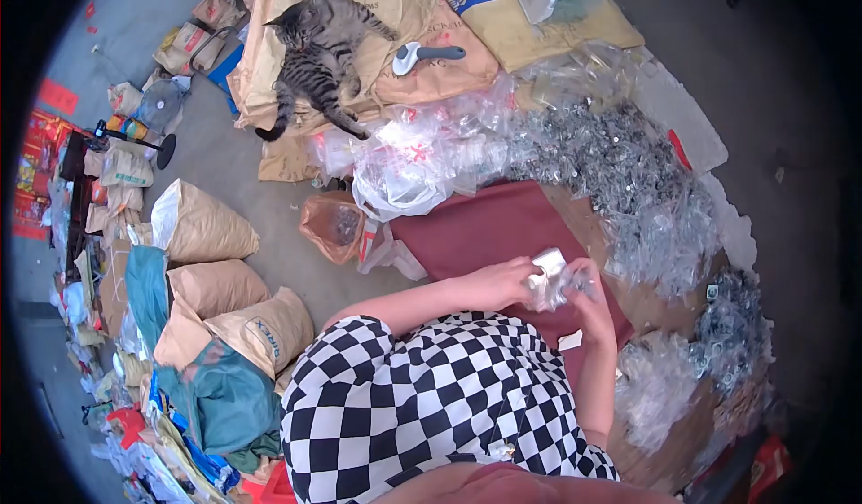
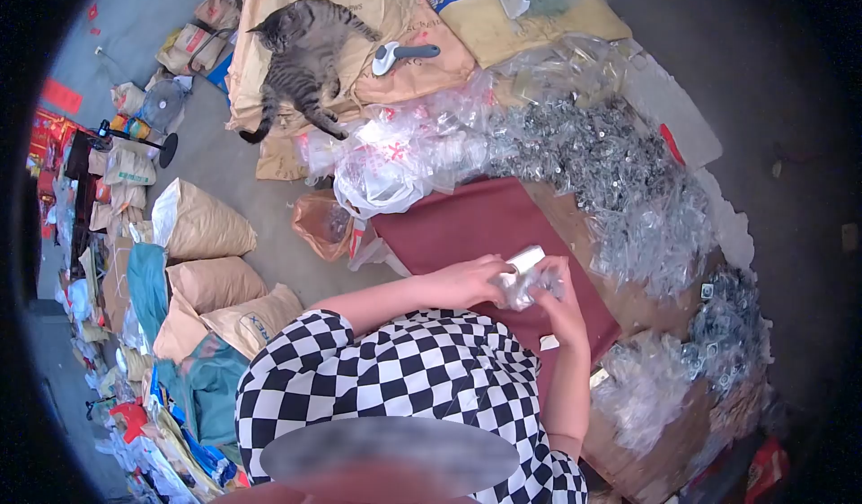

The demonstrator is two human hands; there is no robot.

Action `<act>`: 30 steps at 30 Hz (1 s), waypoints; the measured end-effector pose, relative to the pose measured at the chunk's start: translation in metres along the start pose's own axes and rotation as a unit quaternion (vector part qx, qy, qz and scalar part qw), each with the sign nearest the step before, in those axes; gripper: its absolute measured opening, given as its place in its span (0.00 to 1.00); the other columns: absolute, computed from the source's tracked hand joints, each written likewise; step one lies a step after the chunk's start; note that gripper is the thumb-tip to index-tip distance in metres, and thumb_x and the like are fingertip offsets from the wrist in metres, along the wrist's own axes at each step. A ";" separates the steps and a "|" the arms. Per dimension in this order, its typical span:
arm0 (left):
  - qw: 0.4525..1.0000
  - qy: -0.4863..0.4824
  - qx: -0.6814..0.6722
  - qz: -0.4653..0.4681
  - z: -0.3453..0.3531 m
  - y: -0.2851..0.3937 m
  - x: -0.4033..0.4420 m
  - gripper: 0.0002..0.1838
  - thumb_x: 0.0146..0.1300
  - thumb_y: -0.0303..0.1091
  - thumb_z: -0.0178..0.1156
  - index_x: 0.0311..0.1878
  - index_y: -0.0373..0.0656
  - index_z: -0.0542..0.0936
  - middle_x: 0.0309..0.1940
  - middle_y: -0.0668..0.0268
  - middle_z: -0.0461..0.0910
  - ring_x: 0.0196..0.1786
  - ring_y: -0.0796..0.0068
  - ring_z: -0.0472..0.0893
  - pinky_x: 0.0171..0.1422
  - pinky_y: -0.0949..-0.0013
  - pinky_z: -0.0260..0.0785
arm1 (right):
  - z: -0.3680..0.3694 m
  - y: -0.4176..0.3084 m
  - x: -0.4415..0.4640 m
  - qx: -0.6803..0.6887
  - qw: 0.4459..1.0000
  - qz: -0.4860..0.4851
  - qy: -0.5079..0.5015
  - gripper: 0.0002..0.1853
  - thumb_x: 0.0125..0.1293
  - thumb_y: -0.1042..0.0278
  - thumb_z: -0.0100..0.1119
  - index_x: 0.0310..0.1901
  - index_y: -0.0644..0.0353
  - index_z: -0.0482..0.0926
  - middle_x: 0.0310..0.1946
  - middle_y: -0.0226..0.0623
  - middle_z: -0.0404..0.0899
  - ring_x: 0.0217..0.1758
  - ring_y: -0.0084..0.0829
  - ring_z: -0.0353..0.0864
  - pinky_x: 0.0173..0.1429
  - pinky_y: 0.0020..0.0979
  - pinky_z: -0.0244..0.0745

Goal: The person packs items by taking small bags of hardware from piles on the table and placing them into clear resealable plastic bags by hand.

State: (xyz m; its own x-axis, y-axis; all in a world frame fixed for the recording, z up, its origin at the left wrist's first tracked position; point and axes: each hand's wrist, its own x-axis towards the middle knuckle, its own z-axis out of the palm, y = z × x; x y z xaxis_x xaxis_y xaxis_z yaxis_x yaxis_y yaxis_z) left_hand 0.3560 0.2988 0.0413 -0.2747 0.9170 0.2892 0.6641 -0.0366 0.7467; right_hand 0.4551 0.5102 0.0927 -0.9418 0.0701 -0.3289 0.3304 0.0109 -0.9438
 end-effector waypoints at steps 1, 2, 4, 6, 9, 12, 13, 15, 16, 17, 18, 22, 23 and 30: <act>0.999 0.013 -0.035 0.017 0.000 0.002 0.005 0.06 0.61 0.29 0.63 0.40 0.47 0.86 0.60 0.52 0.74 0.64 0.45 0.71 0.67 0.50 0.70 | 0.003 -0.003 0.001 0.186 0.982 0.032 0.014 0.22 0.62 0.77 0.62 0.57 0.57 0.70 0.43 0.27 0.74 0.44 0.30 0.83 0.43 0.31 0.79; 0.998 -0.009 -0.065 0.017 0.000 0.002 0.008 0.06 0.62 0.30 0.64 0.42 0.47 0.86 0.61 0.53 0.74 0.64 0.44 0.71 0.69 0.49 0.67 | 0.007 0.007 0.002 0.083 0.995 0.001 0.056 0.17 0.60 0.79 0.59 0.52 0.58 0.74 0.38 0.33 0.79 0.42 0.31 0.84 0.42 0.35 0.79; 0.998 0.009 -0.062 0.024 0.001 -0.002 0.006 0.07 0.61 0.31 0.64 0.42 0.47 0.86 0.61 0.54 0.73 0.65 0.45 0.71 0.70 0.50 0.67 | 0.005 0.006 -0.001 -0.138 0.988 -0.048 0.046 0.16 0.58 0.80 0.59 0.49 0.58 0.77 0.37 0.37 0.81 0.40 0.35 0.85 0.43 0.37 0.79; 0.998 0.025 -0.061 0.026 0.002 -0.002 0.003 0.08 0.61 0.31 0.65 0.43 0.48 0.86 0.61 0.55 0.73 0.65 0.46 0.70 0.70 0.52 0.66 | 0.015 -0.007 -0.006 -0.414 0.906 -0.063 0.053 0.14 0.53 0.79 0.60 0.42 0.57 0.83 0.35 0.47 0.85 0.40 0.49 0.86 0.46 0.40 0.79; 0.997 -0.026 -0.074 0.022 0.005 0.002 0.001 0.10 0.60 0.33 0.65 0.45 0.49 0.86 0.61 0.56 0.73 0.66 0.48 0.70 0.70 0.54 0.66 | 0.029 -0.020 -0.017 -0.516 0.856 -0.038 0.016 0.14 0.54 0.77 0.62 0.44 0.56 0.84 0.37 0.46 0.85 0.42 0.52 0.84 0.46 0.40 0.79; 0.998 -0.009 -0.050 0.028 0.002 0.005 0.000 0.12 0.58 0.32 0.66 0.47 0.50 0.87 0.62 0.55 0.72 0.67 0.49 0.70 0.70 0.53 0.67 | 0.026 -0.038 -0.022 -0.440 0.897 -0.041 0.030 0.18 0.55 0.75 0.63 0.49 0.56 0.79 0.43 0.47 0.85 0.44 0.53 0.85 0.48 0.48 0.79; 0.998 -0.006 -0.049 0.026 0.001 0.005 0.000 0.12 0.58 0.32 0.66 0.47 0.50 0.87 0.62 0.55 0.72 0.67 0.49 0.70 0.70 0.53 0.67 | 0.027 -0.046 -0.024 -0.355 0.932 -0.041 0.066 0.20 0.54 0.76 0.64 0.51 0.56 0.78 0.46 0.47 0.84 0.46 0.54 0.85 0.49 0.48 0.79; 0.997 0.031 -0.045 0.045 0.001 0.004 0.001 0.12 0.58 0.32 0.66 0.46 0.48 0.87 0.61 0.52 0.72 0.67 0.47 0.70 0.70 0.51 0.67 | 0.023 -0.046 -0.021 -0.314 0.945 -0.074 0.061 0.23 0.52 0.79 0.64 0.53 0.57 0.76 0.47 0.48 0.82 0.49 0.56 0.83 0.52 0.47 0.78; 0.997 0.032 -0.044 0.046 0.000 0.004 0.003 0.12 0.58 0.32 0.66 0.46 0.48 0.87 0.61 0.52 0.72 0.67 0.47 0.70 0.70 0.51 0.67 | 0.022 -0.043 -0.017 -0.327 0.937 -0.112 0.047 0.21 0.53 0.81 0.60 0.51 0.58 0.77 0.45 0.46 0.82 0.48 0.53 0.83 0.51 0.45 0.78; 0.996 0.028 -0.068 0.059 -0.002 0.004 0.006 0.11 0.58 0.32 0.66 0.45 0.48 0.87 0.62 0.51 0.72 0.68 0.45 0.69 0.70 0.50 0.67 | 0.022 -0.039 -0.014 -0.341 0.927 -0.150 0.033 0.19 0.54 0.82 0.56 0.49 0.59 0.77 0.43 0.44 0.81 0.47 0.50 0.84 0.50 0.43 0.78; 0.993 0.024 -0.091 0.072 -0.004 0.004 0.008 0.11 0.58 0.32 0.66 0.44 0.47 0.87 0.63 0.49 0.71 0.68 0.44 0.69 0.69 0.50 0.68 | 0.024 -0.032 -0.014 -0.442 0.887 -0.118 0.059 0.18 0.55 0.79 0.58 0.48 0.56 0.80 0.40 0.42 0.80 0.45 0.50 0.84 0.48 0.43 0.79; 0.995 0.026 -0.077 0.051 0.001 0.002 0.004 0.09 0.58 0.32 0.67 0.43 0.47 0.87 0.64 0.48 0.70 0.69 0.44 0.68 0.69 0.50 0.68 | 0.034 -0.029 -0.013 -0.634 0.772 -0.032 -0.012 0.14 0.60 0.69 0.62 0.48 0.55 0.82 0.40 0.45 0.81 0.45 0.48 0.84 0.46 0.45 0.79; 0.996 0.013 -0.077 0.043 0.003 0.003 0.004 0.09 0.58 0.32 0.67 0.42 0.47 0.87 0.65 0.48 0.70 0.69 0.44 0.69 0.69 0.50 0.68 | 0.032 -0.026 -0.013 -0.635 0.772 -0.032 -0.011 0.14 0.60 0.69 0.62 0.48 0.55 0.82 0.40 0.45 0.81 0.45 0.48 0.84 0.46 0.45 0.79; 0.995 0.002 -0.093 0.023 -0.003 0.008 0.002 0.08 0.58 0.31 0.67 0.41 0.46 0.87 0.64 0.48 0.72 0.69 0.44 0.69 0.70 0.50 0.68 | 0.018 -0.039 -0.021 -0.319 0.943 -0.093 0.018 0.16 0.60 0.69 0.66 0.49 0.60 0.80 0.47 0.49 0.82 0.48 0.50 0.85 0.47 0.44 0.79</act>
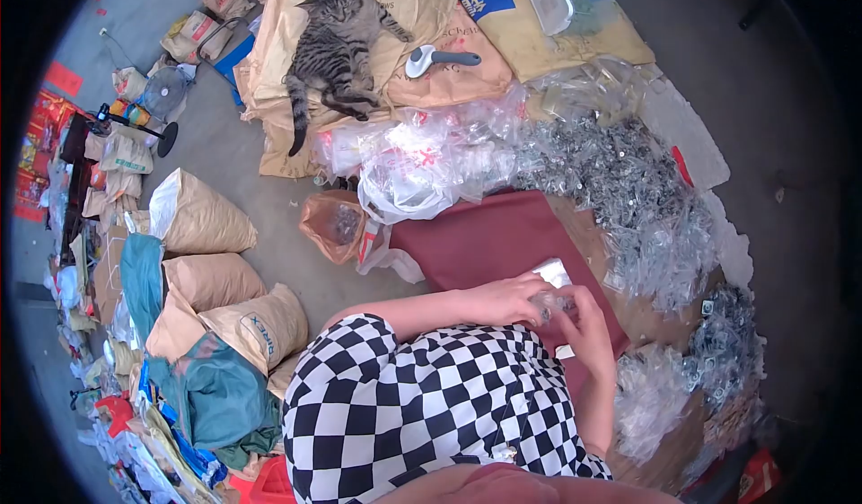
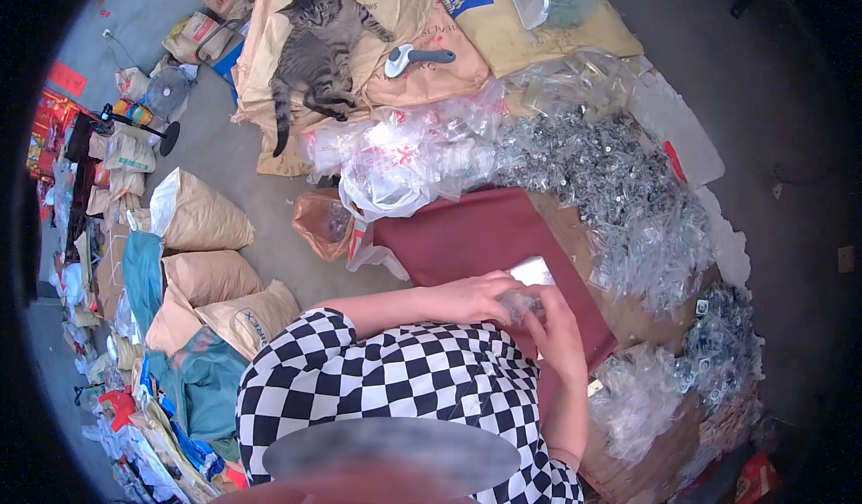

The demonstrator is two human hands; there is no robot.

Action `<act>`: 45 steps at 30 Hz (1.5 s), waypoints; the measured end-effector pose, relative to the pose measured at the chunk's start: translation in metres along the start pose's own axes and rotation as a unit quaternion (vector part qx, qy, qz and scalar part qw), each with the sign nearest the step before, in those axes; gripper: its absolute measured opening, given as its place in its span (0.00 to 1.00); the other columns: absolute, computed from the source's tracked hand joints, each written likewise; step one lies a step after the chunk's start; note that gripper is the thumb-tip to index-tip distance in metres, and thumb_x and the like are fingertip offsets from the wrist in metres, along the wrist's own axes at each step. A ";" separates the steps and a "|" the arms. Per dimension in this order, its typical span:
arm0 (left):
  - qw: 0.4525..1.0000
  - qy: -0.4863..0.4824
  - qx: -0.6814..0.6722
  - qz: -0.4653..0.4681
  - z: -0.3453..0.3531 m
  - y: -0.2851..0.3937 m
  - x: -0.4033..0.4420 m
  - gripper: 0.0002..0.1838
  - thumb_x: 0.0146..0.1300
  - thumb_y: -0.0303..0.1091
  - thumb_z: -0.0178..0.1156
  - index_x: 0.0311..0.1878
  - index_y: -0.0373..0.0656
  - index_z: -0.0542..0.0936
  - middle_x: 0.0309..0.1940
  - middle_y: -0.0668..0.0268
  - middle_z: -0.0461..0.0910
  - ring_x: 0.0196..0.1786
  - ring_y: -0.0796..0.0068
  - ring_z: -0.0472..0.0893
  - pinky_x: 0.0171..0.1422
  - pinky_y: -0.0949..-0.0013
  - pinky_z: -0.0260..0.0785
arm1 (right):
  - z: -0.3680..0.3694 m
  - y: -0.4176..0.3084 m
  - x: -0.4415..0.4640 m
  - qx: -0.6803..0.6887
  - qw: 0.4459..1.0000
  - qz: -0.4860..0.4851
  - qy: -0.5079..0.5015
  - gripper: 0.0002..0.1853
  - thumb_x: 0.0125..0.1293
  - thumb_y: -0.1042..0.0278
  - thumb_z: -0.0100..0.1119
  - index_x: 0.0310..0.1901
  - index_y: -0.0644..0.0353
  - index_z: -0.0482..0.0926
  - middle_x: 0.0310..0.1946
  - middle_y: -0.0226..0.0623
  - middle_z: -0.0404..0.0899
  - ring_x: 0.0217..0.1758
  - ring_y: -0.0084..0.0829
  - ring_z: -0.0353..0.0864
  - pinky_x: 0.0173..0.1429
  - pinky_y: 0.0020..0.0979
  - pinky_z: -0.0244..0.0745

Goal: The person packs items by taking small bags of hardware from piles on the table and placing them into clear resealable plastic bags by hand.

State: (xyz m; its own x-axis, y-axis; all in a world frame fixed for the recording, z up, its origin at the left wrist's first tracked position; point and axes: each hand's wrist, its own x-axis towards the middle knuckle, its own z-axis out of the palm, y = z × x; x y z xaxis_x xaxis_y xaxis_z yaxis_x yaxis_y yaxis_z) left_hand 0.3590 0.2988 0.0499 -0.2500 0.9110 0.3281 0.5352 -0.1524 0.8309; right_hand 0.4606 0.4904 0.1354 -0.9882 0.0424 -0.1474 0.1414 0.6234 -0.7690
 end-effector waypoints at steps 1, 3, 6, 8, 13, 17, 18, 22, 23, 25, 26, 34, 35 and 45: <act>1.000 0.000 -0.001 0.001 0.000 0.001 0.003 0.08 0.58 0.31 0.67 0.41 0.46 0.87 0.64 0.48 0.72 0.69 0.44 0.69 0.70 0.50 0.68 | 0.002 0.006 0.001 0.054 0.998 0.002 -0.009 0.13 0.61 0.71 0.64 0.48 0.62 0.80 0.48 0.50 0.82 0.50 0.51 0.84 0.49 0.44 0.79; 1.000 -0.014 -0.020 0.016 0.001 0.003 0.010 0.08 0.56 0.31 0.68 0.40 0.45 0.87 0.63 0.49 0.73 0.67 0.45 0.70 0.69 0.51 0.68 | 0.016 0.007 0.002 -0.009 1.000 0.006 -0.010 0.12 0.61 0.72 0.63 0.47 0.62 0.81 0.48 0.49 0.82 0.48 0.49 0.85 0.51 0.42 0.79; 0.999 -0.002 0.005 0.038 -0.001 0.003 0.010 0.07 0.57 0.30 0.67 0.39 0.45 0.86 0.62 0.49 0.73 0.66 0.47 0.71 0.67 0.52 0.69 | 0.024 0.016 0.000 -0.149 0.986 -0.018 -0.072 0.12 0.62 0.73 0.62 0.47 0.62 0.82 0.47 0.47 0.82 0.47 0.47 0.85 0.53 0.42 0.79; 0.999 -0.027 -0.010 0.034 0.003 0.002 0.008 0.06 0.58 0.30 0.66 0.39 0.45 0.86 0.63 0.49 0.73 0.66 0.47 0.71 0.67 0.51 0.69 | 0.024 0.026 -0.008 -0.196 0.969 -0.050 -0.142 0.17 0.62 0.71 0.61 0.53 0.62 0.79 0.51 0.49 0.82 0.54 0.51 0.81 0.57 0.47 0.77; 1.000 -0.007 -0.009 0.029 -0.005 0.008 0.010 0.05 0.59 0.29 0.65 0.39 0.43 0.86 0.65 0.50 0.72 0.69 0.48 0.70 0.69 0.52 0.68 | -0.011 -0.016 -0.019 -0.115 0.984 -0.099 -0.097 0.18 0.60 0.71 0.63 0.53 0.61 0.79 0.51 0.50 0.82 0.56 0.52 0.79 0.61 0.48 0.74; 0.995 -0.050 -0.064 0.064 0.000 0.014 0.026 0.05 0.61 0.29 0.64 0.39 0.42 0.86 0.66 0.50 0.72 0.70 0.49 0.69 0.71 0.52 0.67 | 0.010 0.022 -0.009 -0.128 0.966 -0.133 -0.180 0.12 0.58 0.69 0.67 0.43 0.60 0.83 0.45 0.48 0.83 0.53 0.51 0.81 0.58 0.47 0.76; 0.994 -0.053 -0.066 0.066 -0.002 0.016 0.027 0.05 0.61 0.29 0.64 0.39 0.42 0.86 0.66 0.50 0.72 0.70 0.49 0.69 0.71 0.52 0.67 | 0.009 0.020 -0.010 -0.128 0.967 -0.131 -0.178 0.12 0.58 0.69 0.67 0.43 0.60 0.83 0.45 0.48 0.83 0.53 0.51 0.81 0.58 0.47 0.76; 0.992 -0.077 -0.019 0.100 -0.020 0.007 0.034 0.06 0.61 0.29 0.63 0.40 0.45 0.86 0.61 0.53 0.77 0.67 0.52 0.73 0.67 0.55 0.71 | -0.005 0.017 -0.012 -0.186 0.968 -0.108 -0.126 0.10 0.55 0.67 0.68 0.39 0.58 0.84 0.38 0.44 0.84 0.46 0.47 0.83 0.49 0.46 0.77; 0.992 -0.064 0.010 0.112 -0.024 0.002 0.036 0.06 0.60 0.29 0.63 0.40 0.46 0.86 0.59 0.55 0.79 0.65 0.54 0.75 0.66 0.56 0.72 | -0.011 0.018 -0.012 -0.190 0.970 -0.142 -0.056 0.10 0.55 0.67 0.68 0.39 0.57 0.84 0.37 0.44 0.84 0.43 0.46 0.84 0.47 0.45 0.77; 0.991 -0.070 0.014 0.114 -0.036 0.002 0.045 0.08 0.59 0.29 0.62 0.41 0.48 0.86 0.51 0.62 0.83 0.60 0.59 0.78 0.64 0.57 0.74 | -0.019 0.001 -0.017 -0.175 0.975 -0.140 -0.004 0.07 0.56 0.67 0.67 0.36 0.56 0.82 0.33 0.42 0.83 0.39 0.46 0.84 0.42 0.44 0.77; 0.988 -0.096 0.075 0.097 -0.042 0.004 0.050 0.09 0.58 0.29 0.61 0.41 0.48 0.86 0.47 0.64 0.83 0.58 0.61 0.78 0.65 0.57 0.73 | -0.023 -0.003 -0.020 -0.216 0.968 -0.128 -0.001 0.07 0.56 0.67 0.67 0.35 0.56 0.81 0.32 0.42 0.82 0.39 0.46 0.83 0.42 0.44 0.77; 0.951 -0.161 0.238 0.112 -0.039 0.007 0.085 0.06 0.54 0.33 0.66 0.36 0.48 0.84 0.31 0.67 0.78 0.50 0.66 0.78 0.81 0.46 0.55 | -0.004 0.055 -0.029 -0.239 0.967 -0.078 -0.032 0.10 0.48 0.68 0.65 0.35 0.52 0.81 0.29 0.35 0.82 0.35 0.40 0.84 0.38 0.40 0.77; 0.938 -0.193 0.272 0.094 -0.034 -0.008 0.084 0.04 0.54 0.33 0.66 0.34 0.48 0.84 0.30 0.67 0.78 0.50 0.66 0.78 0.82 0.46 0.55 | -0.009 0.048 -0.030 -0.253 0.962 -0.104 0.016 0.10 0.48 0.67 0.66 0.36 0.52 0.82 0.29 0.35 0.82 0.36 0.39 0.85 0.39 0.40 0.78; 0.977 0.162 0.126 -0.056 0.001 -0.014 0.121 0.21 0.58 0.30 0.70 0.56 0.45 0.81 0.58 0.60 0.78 0.64 0.54 0.74 0.73 0.52 0.63 | -0.062 0.113 -0.073 -0.221 0.944 -0.020 0.244 0.06 0.56 0.70 0.65 0.36 0.52 0.86 0.31 0.35 0.84 0.36 0.42 0.84 0.40 0.40 0.78</act>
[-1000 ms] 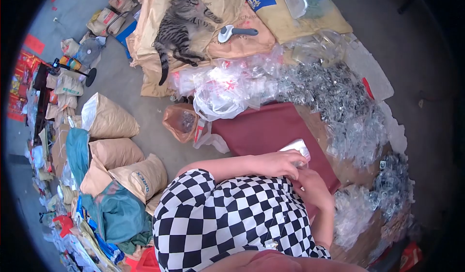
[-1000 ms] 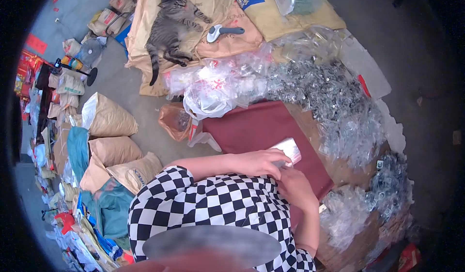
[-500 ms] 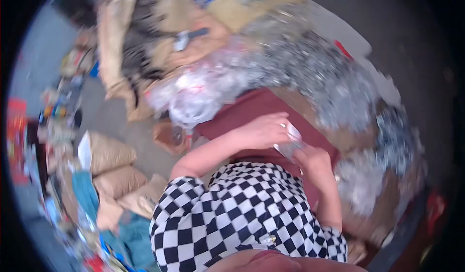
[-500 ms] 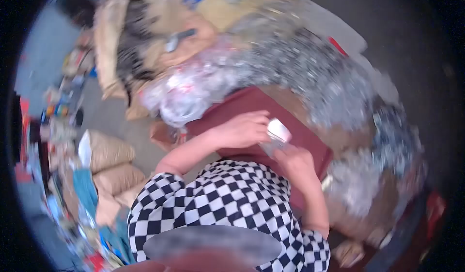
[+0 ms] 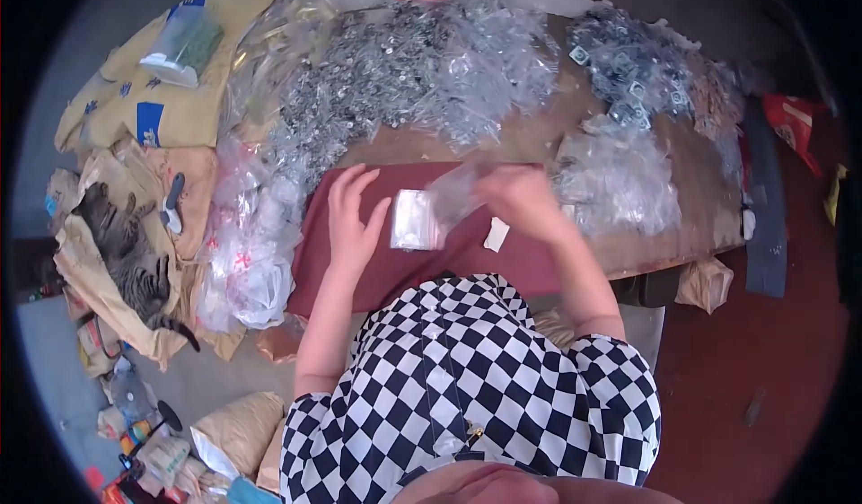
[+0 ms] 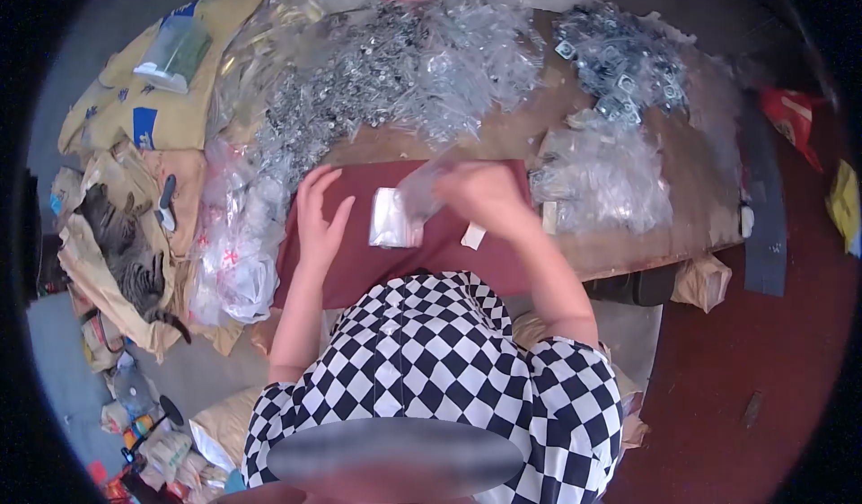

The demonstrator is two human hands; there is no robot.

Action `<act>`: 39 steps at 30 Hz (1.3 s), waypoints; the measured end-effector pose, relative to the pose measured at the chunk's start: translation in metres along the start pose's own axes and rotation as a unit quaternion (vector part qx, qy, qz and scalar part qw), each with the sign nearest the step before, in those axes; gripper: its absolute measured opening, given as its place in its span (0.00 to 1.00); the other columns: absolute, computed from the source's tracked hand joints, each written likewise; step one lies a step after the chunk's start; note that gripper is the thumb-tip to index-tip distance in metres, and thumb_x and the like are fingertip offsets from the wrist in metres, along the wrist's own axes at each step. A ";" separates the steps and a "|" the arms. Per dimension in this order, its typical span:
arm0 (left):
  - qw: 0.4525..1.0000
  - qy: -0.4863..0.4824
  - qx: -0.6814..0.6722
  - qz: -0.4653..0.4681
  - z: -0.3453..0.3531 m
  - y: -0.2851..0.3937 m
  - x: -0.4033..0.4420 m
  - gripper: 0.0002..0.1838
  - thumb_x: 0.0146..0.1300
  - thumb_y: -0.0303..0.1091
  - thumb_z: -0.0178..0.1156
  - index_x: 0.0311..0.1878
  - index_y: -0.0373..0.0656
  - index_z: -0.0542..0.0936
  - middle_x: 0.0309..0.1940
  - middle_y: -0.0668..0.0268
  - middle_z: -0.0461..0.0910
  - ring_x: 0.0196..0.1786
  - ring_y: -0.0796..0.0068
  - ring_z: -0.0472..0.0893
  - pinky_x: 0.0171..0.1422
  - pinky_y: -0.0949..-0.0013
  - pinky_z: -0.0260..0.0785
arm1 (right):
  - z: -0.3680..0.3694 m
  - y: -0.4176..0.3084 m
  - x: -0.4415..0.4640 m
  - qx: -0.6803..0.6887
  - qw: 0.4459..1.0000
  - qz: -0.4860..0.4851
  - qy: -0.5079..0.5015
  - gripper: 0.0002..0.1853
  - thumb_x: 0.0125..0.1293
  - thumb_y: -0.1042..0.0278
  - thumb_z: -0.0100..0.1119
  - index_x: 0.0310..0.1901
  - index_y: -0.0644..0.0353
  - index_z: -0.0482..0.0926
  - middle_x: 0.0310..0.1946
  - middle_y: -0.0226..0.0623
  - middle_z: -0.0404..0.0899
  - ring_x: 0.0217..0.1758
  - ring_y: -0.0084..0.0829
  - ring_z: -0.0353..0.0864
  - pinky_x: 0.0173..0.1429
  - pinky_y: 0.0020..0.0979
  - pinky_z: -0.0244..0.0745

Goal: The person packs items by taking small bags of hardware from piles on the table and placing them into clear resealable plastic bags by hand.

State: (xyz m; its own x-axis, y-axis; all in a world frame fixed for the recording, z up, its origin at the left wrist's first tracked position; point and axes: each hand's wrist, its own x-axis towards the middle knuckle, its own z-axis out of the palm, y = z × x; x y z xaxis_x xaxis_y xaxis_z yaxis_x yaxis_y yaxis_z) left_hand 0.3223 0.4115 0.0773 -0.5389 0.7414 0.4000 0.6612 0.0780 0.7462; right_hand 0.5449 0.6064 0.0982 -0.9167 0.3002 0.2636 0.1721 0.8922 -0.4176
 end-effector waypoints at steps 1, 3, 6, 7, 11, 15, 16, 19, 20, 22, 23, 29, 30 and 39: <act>0.999 -0.048 0.023 0.002 0.004 -0.016 -0.006 0.22 0.59 0.28 0.69 0.59 0.44 0.79 0.62 0.56 0.74 0.65 0.51 0.73 0.72 0.55 0.64 | -0.015 0.006 -0.008 -0.025 0.996 0.078 0.037 0.06 0.59 0.71 0.66 0.39 0.54 0.87 0.35 0.38 0.86 0.38 0.43 0.84 0.42 0.39 0.79; 0.984 -0.161 0.075 0.024 0.020 -0.041 -0.027 0.29 0.58 0.29 0.69 0.64 0.42 0.75 0.63 0.55 0.72 0.65 0.50 0.72 0.71 0.54 0.65 | -0.032 0.045 -0.032 0.027 0.978 0.179 0.106 0.06 0.65 0.69 0.66 0.41 0.57 0.88 0.38 0.39 0.87 0.40 0.39 0.86 0.44 0.35 0.79; 0.964 -0.243 0.107 0.007 0.050 -0.064 -0.071 0.32 0.56 0.30 0.70 0.66 0.41 0.73 0.62 0.56 0.72 0.65 0.52 0.71 0.71 0.54 0.66 | -0.027 0.125 -0.086 0.105 0.918 0.339 0.178 0.08 0.66 0.67 0.67 0.40 0.63 0.87 0.37 0.41 0.87 0.42 0.34 0.87 0.46 0.32 0.80; 0.952 -0.279 0.130 -0.001 0.059 -0.072 -0.084 0.34 0.55 0.31 0.71 0.67 0.40 0.72 0.62 0.57 0.73 0.65 0.54 0.71 0.70 0.55 0.66 | -0.019 0.162 -0.113 0.104 0.918 0.341 0.175 0.08 0.66 0.67 0.67 0.40 0.63 0.87 0.37 0.41 0.87 0.42 0.34 0.87 0.46 0.32 0.80; 0.926 -0.274 0.237 0.102 0.087 -0.129 -0.120 0.27 0.61 0.32 0.59 0.65 0.44 0.76 0.56 0.60 0.76 0.59 0.62 0.76 0.66 0.57 0.70 | 0.022 0.220 -0.165 -0.047 0.864 0.478 0.149 0.21 0.60 0.71 0.69 0.55 0.63 0.81 0.51 0.47 0.83 0.55 0.45 0.82 0.59 0.39 0.76; 0.935 -0.297 0.177 0.078 0.076 -0.126 -0.112 0.18 0.61 0.31 0.57 0.55 0.45 0.82 0.49 0.64 0.81 0.54 0.61 0.80 0.57 0.57 0.75 | 0.044 0.167 -0.082 -0.244 0.901 0.286 0.217 0.36 0.52 0.77 0.63 0.67 0.55 0.73 0.66 0.54 0.71 0.67 0.59 0.70 0.70 0.54 0.66; 0.934 -0.309 0.169 0.065 0.076 -0.128 -0.111 0.14 0.60 0.31 0.58 0.49 0.46 0.83 0.45 0.65 0.81 0.50 0.60 0.81 0.53 0.57 0.76 | 0.062 0.156 -0.061 -0.210 0.935 0.233 0.168 0.36 0.51 0.77 0.63 0.67 0.54 0.73 0.66 0.54 0.71 0.68 0.59 0.69 0.71 0.54 0.65; 0.929 -0.331 0.161 0.046 0.074 -0.129 -0.103 0.07 0.59 0.32 0.60 0.40 0.45 0.83 0.39 0.64 0.81 0.45 0.58 0.82 0.47 0.56 0.77 | 0.118 0.139 -0.002 -0.208 0.974 0.086 -0.012 0.34 0.55 0.74 0.61 0.66 0.43 0.75 0.71 0.47 0.68 0.76 0.55 0.62 0.78 0.55 0.56; 0.924 -0.344 0.159 0.042 0.072 -0.128 -0.101 0.05 0.58 0.32 0.61 0.37 0.44 0.81 0.37 0.63 0.81 0.44 0.57 0.83 0.46 0.56 0.77 | 0.128 0.145 0.010 -0.204 0.976 0.080 -0.013 0.34 0.55 0.74 0.61 0.66 0.43 0.75 0.71 0.47 0.68 0.76 0.55 0.62 0.78 0.55 0.56; 0.924 -0.352 0.142 0.042 0.068 -0.128 -0.099 0.06 0.59 0.34 0.62 0.35 0.44 0.81 0.37 0.62 0.81 0.43 0.56 0.83 0.46 0.55 0.77 | 0.170 0.164 0.034 -0.319 0.947 -0.043 -0.013 0.29 0.57 0.70 0.64 0.62 0.42 0.78 0.72 0.42 0.67 0.77 0.55 0.60 0.79 0.57 0.55; 0.922 -0.364 0.121 0.050 0.062 -0.129 -0.097 0.07 0.59 0.36 0.64 0.34 0.43 0.80 0.36 0.62 0.81 0.43 0.56 0.82 0.46 0.55 0.77 | 0.189 0.185 0.036 -0.273 0.962 -0.001 -0.003 0.21 0.58 0.65 0.66 0.55 0.45 0.83 0.69 0.39 0.71 0.77 0.52 0.61 0.77 0.57 0.57; 0.950 -0.301 0.077 -0.006 0.032 -0.120 -0.101 0.11 0.64 0.40 0.64 0.40 0.43 0.84 0.43 0.63 0.84 0.46 0.55 0.83 0.50 0.56 0.77 | 0.164 0.149 0.097 0.008 0.984 0.172 0.050 0.10 0.64 0.65 0.63 0.47 0.51 0.87 0.47 0.41 0.85 0.56 0.52 0.81 0.59 0.47 0.75; 0.962 -0.261 0.073 -0.025 0.031 -0.120 -0.102 0.10 0.65 0.38 0.64 0.42 0.43 0.84 0.45 0.63 0.84 0.46 0.55 0.83 0.51 0.56 0.77 | 0.162 0.140 0.108 0.112 0.971 0.212 0.015 0.12 0.65 0.66 0.63 0.49 0.52 0.86 0.43 0.43 0.86 0.49 0.52 0.84 0.54 0.46 0.78; 0.963 -0.194 0.032 -0.182 0.034 -0.117 -0.068 0.06 0.66 0.33 0.63 0.41 0.43 0.84 0.36 0.58 0.84 0.43 0.54 0.84 0.48 0.55 0.76 | 0.238 0.094 0.259 0.072 0.979 0.176 -0.067 0.20 0.65 0.61 0.65 0.59 0.47 0.81 0.41 0.47 0.86 0.45 0.50 0.86 0.49 0.49 0.79</act>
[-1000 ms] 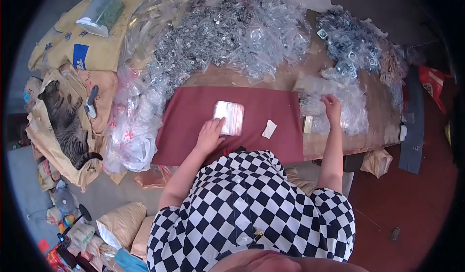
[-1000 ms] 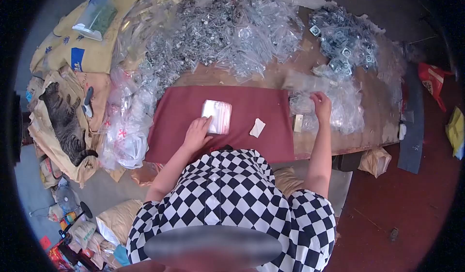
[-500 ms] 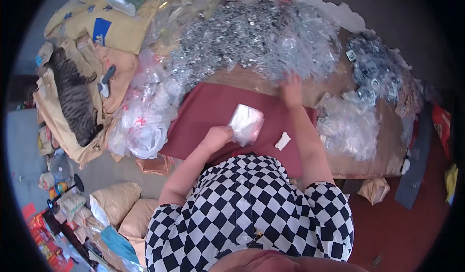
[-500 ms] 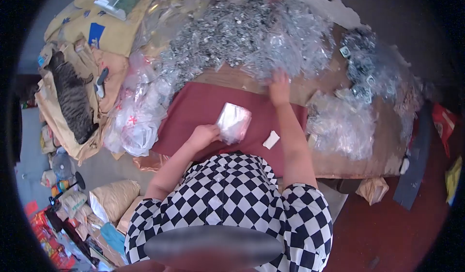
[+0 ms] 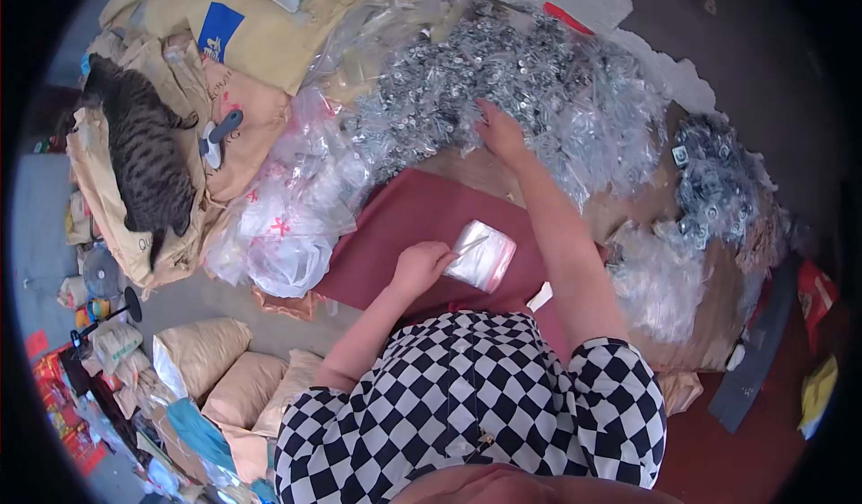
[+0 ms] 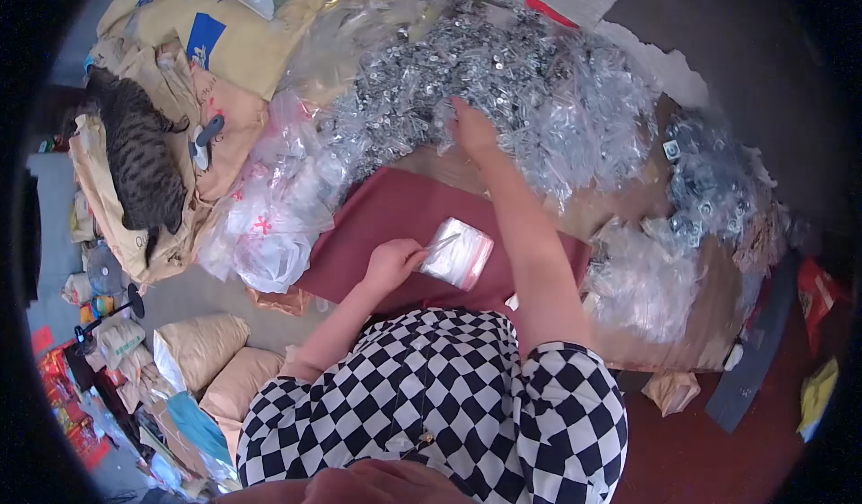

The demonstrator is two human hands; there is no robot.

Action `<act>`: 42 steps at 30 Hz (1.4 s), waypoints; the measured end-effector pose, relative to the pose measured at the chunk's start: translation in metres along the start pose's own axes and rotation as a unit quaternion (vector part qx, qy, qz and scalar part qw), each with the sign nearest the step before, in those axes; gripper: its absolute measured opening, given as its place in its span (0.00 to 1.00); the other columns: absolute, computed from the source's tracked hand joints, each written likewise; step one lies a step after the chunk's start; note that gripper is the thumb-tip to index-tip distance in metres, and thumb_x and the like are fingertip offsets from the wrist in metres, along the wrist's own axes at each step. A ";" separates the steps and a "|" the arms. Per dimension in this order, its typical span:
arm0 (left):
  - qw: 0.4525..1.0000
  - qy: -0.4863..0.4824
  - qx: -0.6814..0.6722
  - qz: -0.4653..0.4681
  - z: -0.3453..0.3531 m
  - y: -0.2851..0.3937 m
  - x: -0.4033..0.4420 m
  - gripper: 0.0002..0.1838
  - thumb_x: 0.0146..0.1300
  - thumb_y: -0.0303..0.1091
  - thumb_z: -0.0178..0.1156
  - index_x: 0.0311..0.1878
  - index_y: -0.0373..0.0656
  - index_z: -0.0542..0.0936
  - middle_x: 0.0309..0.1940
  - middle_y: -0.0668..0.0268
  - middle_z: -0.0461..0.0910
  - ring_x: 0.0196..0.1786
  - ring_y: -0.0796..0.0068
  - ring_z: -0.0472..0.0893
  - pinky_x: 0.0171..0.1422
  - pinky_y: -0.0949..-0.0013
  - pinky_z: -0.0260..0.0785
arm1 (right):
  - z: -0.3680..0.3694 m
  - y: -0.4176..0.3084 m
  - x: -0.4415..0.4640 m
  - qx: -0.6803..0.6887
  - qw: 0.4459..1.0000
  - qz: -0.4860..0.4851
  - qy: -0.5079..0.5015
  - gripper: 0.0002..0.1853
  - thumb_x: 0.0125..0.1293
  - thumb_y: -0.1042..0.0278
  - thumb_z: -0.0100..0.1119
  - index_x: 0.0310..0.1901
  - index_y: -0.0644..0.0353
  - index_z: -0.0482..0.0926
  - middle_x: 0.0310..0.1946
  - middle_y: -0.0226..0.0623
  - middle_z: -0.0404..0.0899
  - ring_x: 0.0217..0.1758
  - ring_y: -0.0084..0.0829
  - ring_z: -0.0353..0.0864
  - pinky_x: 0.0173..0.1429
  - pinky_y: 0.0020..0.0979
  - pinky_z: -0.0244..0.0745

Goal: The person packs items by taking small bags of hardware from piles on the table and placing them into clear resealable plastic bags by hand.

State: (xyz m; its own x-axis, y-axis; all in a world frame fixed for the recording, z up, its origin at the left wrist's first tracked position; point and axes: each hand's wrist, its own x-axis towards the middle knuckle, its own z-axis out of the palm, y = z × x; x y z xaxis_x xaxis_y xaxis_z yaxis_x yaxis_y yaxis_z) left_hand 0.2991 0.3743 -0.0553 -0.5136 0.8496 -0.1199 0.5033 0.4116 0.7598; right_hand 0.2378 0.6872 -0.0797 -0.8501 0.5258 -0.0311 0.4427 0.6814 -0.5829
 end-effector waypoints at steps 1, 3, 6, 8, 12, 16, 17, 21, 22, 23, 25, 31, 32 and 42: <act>0.999 0.006 0.028 0.024 -0.003 -0.001 0.001 0.05 0.65 0.32 0.62 0.41 0.43 0.84 0.36 0.58 0.84 0.43 0.53 0.83 0.48 0.54 0.76 | 0.007 -0.002 0.008 0.001 1.000 -0.005 -0.005 0.20 0.65 0.61 0.65 0.59 0.47 0.81 0.41 0.47 0.86 0.45 0.50 0.86 0.49 0.49 0.79; 0.999 0.031 0.027 0.015 -0.006 -0.003 -0.001 0.05 0.65 0.31 0.62 0.40 0.43 0.84 0.36 0.58 0.83 0.43 0.52 0.83 0.48 0.54 0.76 | 0.019 -0.007 0.019 -0.080 0.994 0.080 0.006 0.15 0.65 0.60 0.66 0.53 0.48 0.83 0.40 0.47 0.86 0.45 0.51 0.86 0.48 0.49 0.79; 0.997 0.081 0.006 0.007 -0.009 -0.009 -0.010 0.05 0.65 0.28 0.61 0.41 0.43 0.85 0.35 0.57 0.81 0.43 0.51 0.82 0.48 0.55 0.75 | 0.023 0.003 0.018 -0.056 0.996 0.041 0.059 0.12 0.63 0.59 0.68 0.47 0.50 0.84 0.38 0.47 0.86 0.44 0.51 0.86 0.47 0.50 0.79; 0.993 0.114 -0.013 0.007 -0.011 -0.014 -0.014 0.06 0.65 0.27 0.61 0.42 0.42 0.85 0.35 0.57 0.80 0.43 0.51 0.81 0.48 0.56 0.75 | 0.014 0.023 0.002 -0.043 0.998 0.034 0.024 0.12 0.63 0.58 0.68 0.45 0.51 0.85 0.38 0.47 0.86 0.43 0.52 0.85 0.47 0.49 0.79; 0.991 0.108 -0.078 -0.025 -0.008 -0.022 -0.016 0.08 0.64 0.25 0.60 0.45 0.41 0.84 0.36 0.56 0.79 0.42 0.52 0.81 0.48 0.55 0.74 | 0.000 0.038 -0.034 -0.045 0.997 0.030 -0.046 0.12 0.61 0.61 0.68 0.44 0.54 0.85 0.35 0.46 0.86 0.38 0.49 0.86 0.43 0.48 0.80; 0.987 0.132 -0.096 -0.009 -0.010 -0.015 -0.010 0.06 0.64 0.24 0.61 0.43 0.39 0.83 0.34 0.56 0.79 0.39 0.53 0.81 0.45 0.59 0.74 | -0.005 0.018 -0.030 -0.066 0.985 -0.156 0.037 0.15 0.61 0.67 0.65 0.51 0.51 0.84 0.38 0.43 0.86 0.41 0.45 0.86 0.44 0.46 0.81; 0.986 0.134 -0.093 -0.009 -0.013 -0.008 -0.010 0.06 0.64 0.24 0.61 0.43 0.39 0.83 0.34 0.56 0.79 0.39 0.53 0.81 0.45 0.59 0.74 | -0.004 0.007 -0.023 -0.152 0.971 -0.182 0.016 0.19 0.60 0.70 0.63 0.55 0.48 0.81 0.39 0.42 0.85 0.43 0.44 0.85 0.45 0.44 0.81; 0.977 0.161 -0.136 -0.018 -0.033 0.020 -0.006 0.04 0.64 0.27 0.65 0.38 0.37 0.81 0.33 0.56 0.79 0.35 0.58 0.82 0.40 0.62 0.73 | 0.003 -0.012 0.006 -0.356 0.909 -0.207 -0.072 0.24 0.62 0.70 0.58 0.61 0.48 0.77 0.41 0.33 0.84 0.51 0.40 0.83 0.48 0.44 0.82; 0.977 0.127 -0.149 -0.090 -0.037 0.023 -0.007 0.05 0.63 0.28 0.66 0.39 0.38 0.82 0.35 0.56 0.80 0.36 0.58 0.82 0.40 0.62 0.74 | 0.003 -0.013 0.012 -0.353 0.908 -0.215 -0.072 0.24 0.62 0.70 0.58 0.61 0.48 0.77 0.41 0.33 0.84 0.51 0.40 0.83 0.48 0.44 0.82; 0.969 0.093 -0.163 -0.161 -0.038 0.025 -0.008 0.06 0.63 0.29 0.67 0.39 0.39 0.83 0.36 0.56 0.81 0.37 0.59 0.83 0.41 0.62 0.74 | 0.002 -0.012 0.017 -0.346 0.905 -0.239 -0.067 0.24 0.61 0.70 0.58 0.61 0.47 0.78 0.43 0.33 0.83 0.52 0.39 0.82 0.48 0.43 0.81; 0.964 0.146 -0.173 -0.136 -0.033 0.021 -0.007 0.09 0.61 0.33 0.70 0.37 0.39 0.82 0.34 0.58 0.81 0.33 0.62 0.82 0.37 0.62 0.73 | 0.002 -0.003 0.021 -0.337 0.900 -0.269 -0.064 0.23 0.61 0.70 0.59 0.60 0.47 0.79 0.44 0.33 0.82 0.53 0.38 0.81 0.49 0.43 0.80; 0.965 0.215 -0.144 -0.039 -0.027 -0.010 -0.021 0.14 0.59 0.34 0.73 0.29 0.36 0.79 0.28 0.62 0.78 0.27 0.66 0.78 0.31 0.66 0.69 | -0.020 -0.001 -0.008 -0.150 0.969 -0.197 -0.009 0.16 0.61 0.68 0.65 0.52 0.54 0.81 0.48 0.34 0.81 0.55 0.36 0.80 0.53 0.42 0.80; 0.975 0.155 -0.138 -0.077 -0.031 -0.010 -0.025 0.13 0.60 0.34 0.72 0.29 0.37 0.79 0.28 0.61 0.78 0.30 0.62 0.79 0.33 0.63 0.71 | -0.015 0.006 -0.015 0.114 0.991 -0.050 -0.045 0.15 0.63 0.67 0.65 0.51 0.55 0.80 0.48 0.32 0.81 0.56 0.34 0.79 0.53 0.41 0.79; 0.969 0.166 -0.142 -0.112 -0.038 -0.009 -0.006 0.13 0.59 0.35 0.71 0.40 0.40 0.79 0.32 0.62 0.76 0.38 0.57 0.81 0.53 0.60 0.78 | 0.041 -0.137 -0.015 0.099 0.925 -0.253 -0.265 0.26 0.64 0.66 0.64 0.65 0.44 0.75 0.46 0.42 0.86 0.47 0.37 0.86 0.48 0.39 0.81</act>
State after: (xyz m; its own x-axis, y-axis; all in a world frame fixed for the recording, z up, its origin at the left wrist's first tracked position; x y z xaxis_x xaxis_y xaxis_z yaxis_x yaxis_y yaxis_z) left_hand 0.2710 0.3525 -0.0371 -0.8065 0.5776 -0.1263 0.1655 0.4256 0.8896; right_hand 0.1778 0.5653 -0.0322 -0.9781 -0.1937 -0.0766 -0.0660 0.6371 -0.7679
